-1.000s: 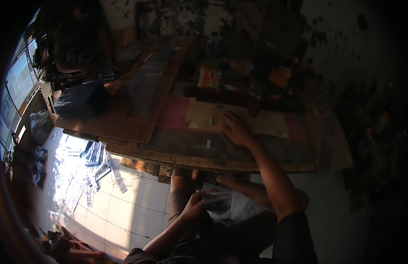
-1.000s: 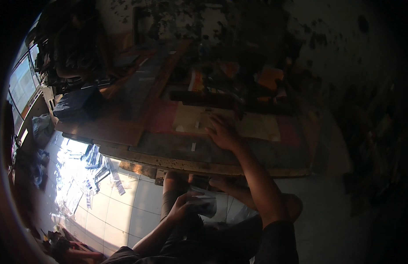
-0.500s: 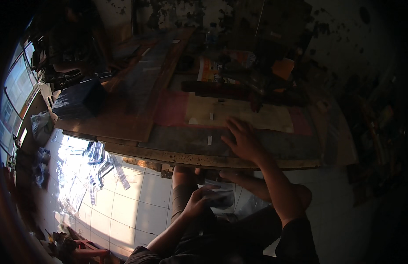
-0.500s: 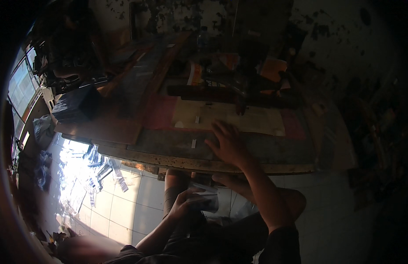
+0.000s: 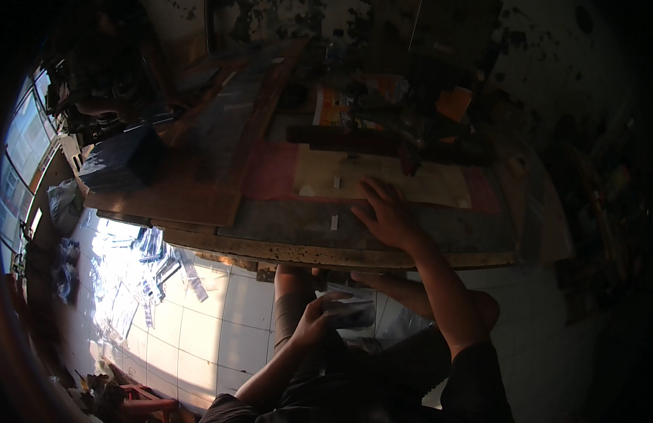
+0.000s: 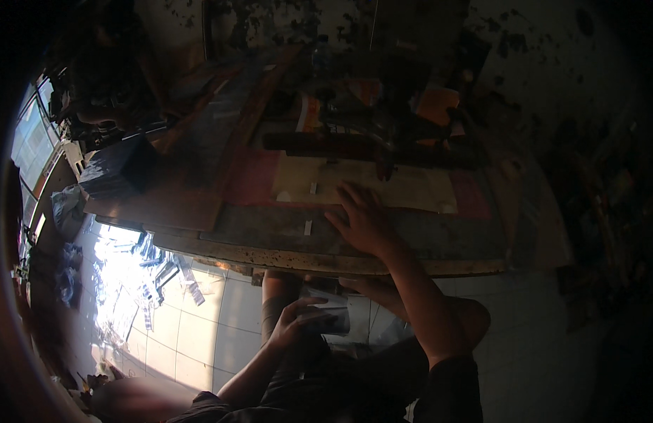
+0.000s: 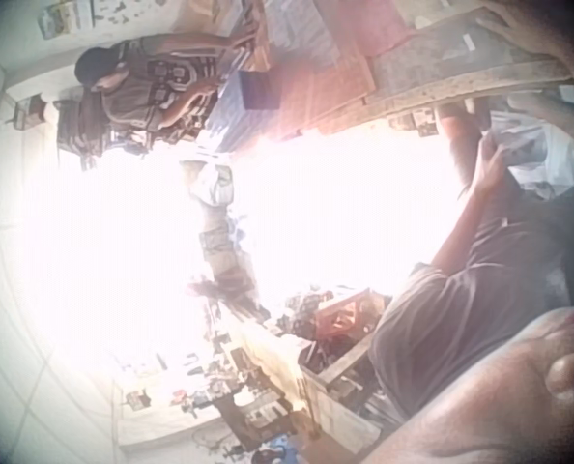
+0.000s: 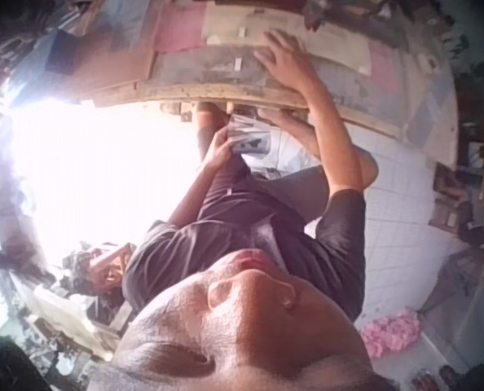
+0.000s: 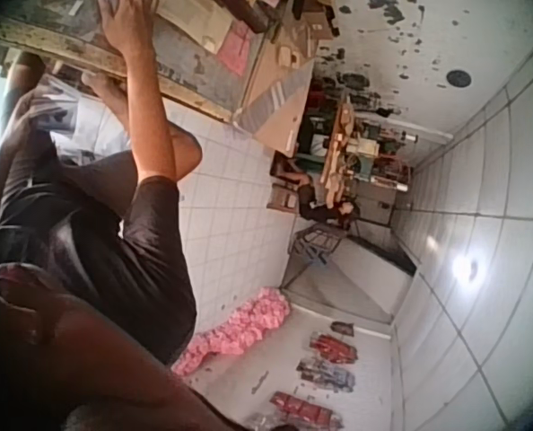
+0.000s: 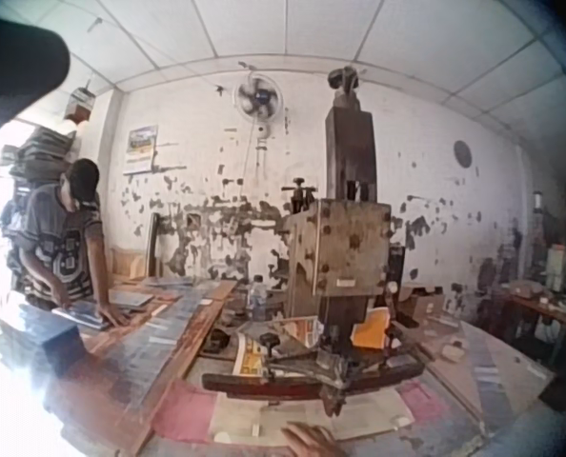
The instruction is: The person sits on the floor and repeatedly picks up small white rectangular paper items, places them on a wooden board, and presses them down with a wooden tool. The person handles the items one at a time, occasionally adjusting their position on the board.
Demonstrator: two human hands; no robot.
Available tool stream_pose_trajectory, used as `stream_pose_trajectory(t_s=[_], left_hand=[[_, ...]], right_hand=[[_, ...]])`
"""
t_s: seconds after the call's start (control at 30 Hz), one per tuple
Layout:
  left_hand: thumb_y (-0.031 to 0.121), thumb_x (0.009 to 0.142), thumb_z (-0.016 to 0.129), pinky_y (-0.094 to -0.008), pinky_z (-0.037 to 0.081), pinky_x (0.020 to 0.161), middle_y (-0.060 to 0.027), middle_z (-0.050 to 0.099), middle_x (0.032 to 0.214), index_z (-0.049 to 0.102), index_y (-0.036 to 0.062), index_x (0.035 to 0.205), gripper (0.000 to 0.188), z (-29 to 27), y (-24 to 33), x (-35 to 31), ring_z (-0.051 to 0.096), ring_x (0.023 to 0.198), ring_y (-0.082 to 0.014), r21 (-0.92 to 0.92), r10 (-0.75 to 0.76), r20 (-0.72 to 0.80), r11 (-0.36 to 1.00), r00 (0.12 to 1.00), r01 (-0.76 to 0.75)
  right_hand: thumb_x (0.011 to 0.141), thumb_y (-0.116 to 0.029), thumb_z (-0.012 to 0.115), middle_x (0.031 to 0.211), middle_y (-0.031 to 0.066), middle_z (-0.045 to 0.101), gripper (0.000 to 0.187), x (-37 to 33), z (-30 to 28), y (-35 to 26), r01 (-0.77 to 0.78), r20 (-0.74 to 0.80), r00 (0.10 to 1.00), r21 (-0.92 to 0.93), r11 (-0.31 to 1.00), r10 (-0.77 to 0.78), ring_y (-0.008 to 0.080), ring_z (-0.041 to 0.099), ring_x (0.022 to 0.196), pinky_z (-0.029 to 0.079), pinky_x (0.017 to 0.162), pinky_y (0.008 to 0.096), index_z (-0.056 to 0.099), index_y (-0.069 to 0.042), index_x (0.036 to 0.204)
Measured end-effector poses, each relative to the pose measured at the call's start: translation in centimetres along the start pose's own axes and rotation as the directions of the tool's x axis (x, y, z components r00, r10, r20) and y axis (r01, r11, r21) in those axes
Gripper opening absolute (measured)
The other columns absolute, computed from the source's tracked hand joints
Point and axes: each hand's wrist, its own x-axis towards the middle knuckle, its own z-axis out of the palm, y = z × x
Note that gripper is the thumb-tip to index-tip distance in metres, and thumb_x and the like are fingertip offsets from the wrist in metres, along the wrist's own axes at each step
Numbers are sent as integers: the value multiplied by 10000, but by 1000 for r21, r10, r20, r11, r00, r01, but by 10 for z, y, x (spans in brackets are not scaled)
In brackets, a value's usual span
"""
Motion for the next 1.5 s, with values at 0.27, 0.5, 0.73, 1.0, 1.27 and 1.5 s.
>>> stream_pose_trajectory(t_s=[0.27, 0.5, 0.73, 1.0, 1.27, 1.5], left_hand=[[196, 993, 647, -458, 551, 1060, -233, 665, 1278, 536, -59, 1377, 474, 0, 0, 1, 681, 1202, -351, 28, -4, -12, 1000, 1000, 5], [207, 987, 677, -473, 554, 1059, -218, 614, 1355, 529, -48, 1384, 494, 1, -2, 0, 670, 1218, -358, -53, -15, -22, 998, 1000, 14], [207, 977, 693, -473, 555, 1059, -196, 602, 1388, 534, -45, 1365, 489, 2, 0, 1, 667, 1221, -363, 8, 8, -25, 1000, 1000, -8], [232, 968, 630, -364, 533, 1032, -186, 727, 1193, 551, -65, 1379, 514, 7, 1, 1, 703, 1145, -247, 117, 6, -96, 993, 995, 6], [201, 958, 626, -359, 536, 1031, -186, 735, 1181, 546, -65, 1382, 507, 9, 6, 2, 710, 1128, -242, 71, 19, -69, 997, 997, -14], [236, 975, 637, -370, 535, 1034, -187, 735, 1182, 535, -62, 1393, 523, 5, 1, 1, 707, 1132, -243, 69, 41, -44, 997, 998, -38]], right_hand=[[1022, -369, 622, 1510, 154, 518, 520, 1, -4, -3, 5, -62, 998, 72, 997, 0, 343, 486, 1388, 355, 1174, 466, 588, -21, 1407], [1020, -291, 627, 1389, 143, 618, 397, -10, -11, -3, -14, -120, 992, 158, 987, 33, 334, 554, 1311, 411, 1111, 460, 660, -19, 1307], [1037, -252, 593, 1376, 119, 633, 348, -9, -14, -7, 2, -103, 995, 102, 995, 8, 297, 570, 1304, 406, 1095, 444, 667, -34, 1298], [1027, -284, 601, 1369, 137, 619, 375, -9, -11, -7, 8, -97, 995, 90, 996, 1, 288, 566, 1306, 394, 1108, 452, 661, -23, 1290], [1022, -303, 604, 1370, 135, 616, 389, -9, -12, -7, 10, -94, 996, 85, 996, -2, 282, 561, 1311, 390, 1113, 461, 662, -25, 1287], [1025, -302, 601, 1383, 132, 609, 385, -11, -9, -6, 6, -87, 996, 68, 998, 0, 288, 553, 1327, 392, 1116, 464, 653, -35, 1298]])
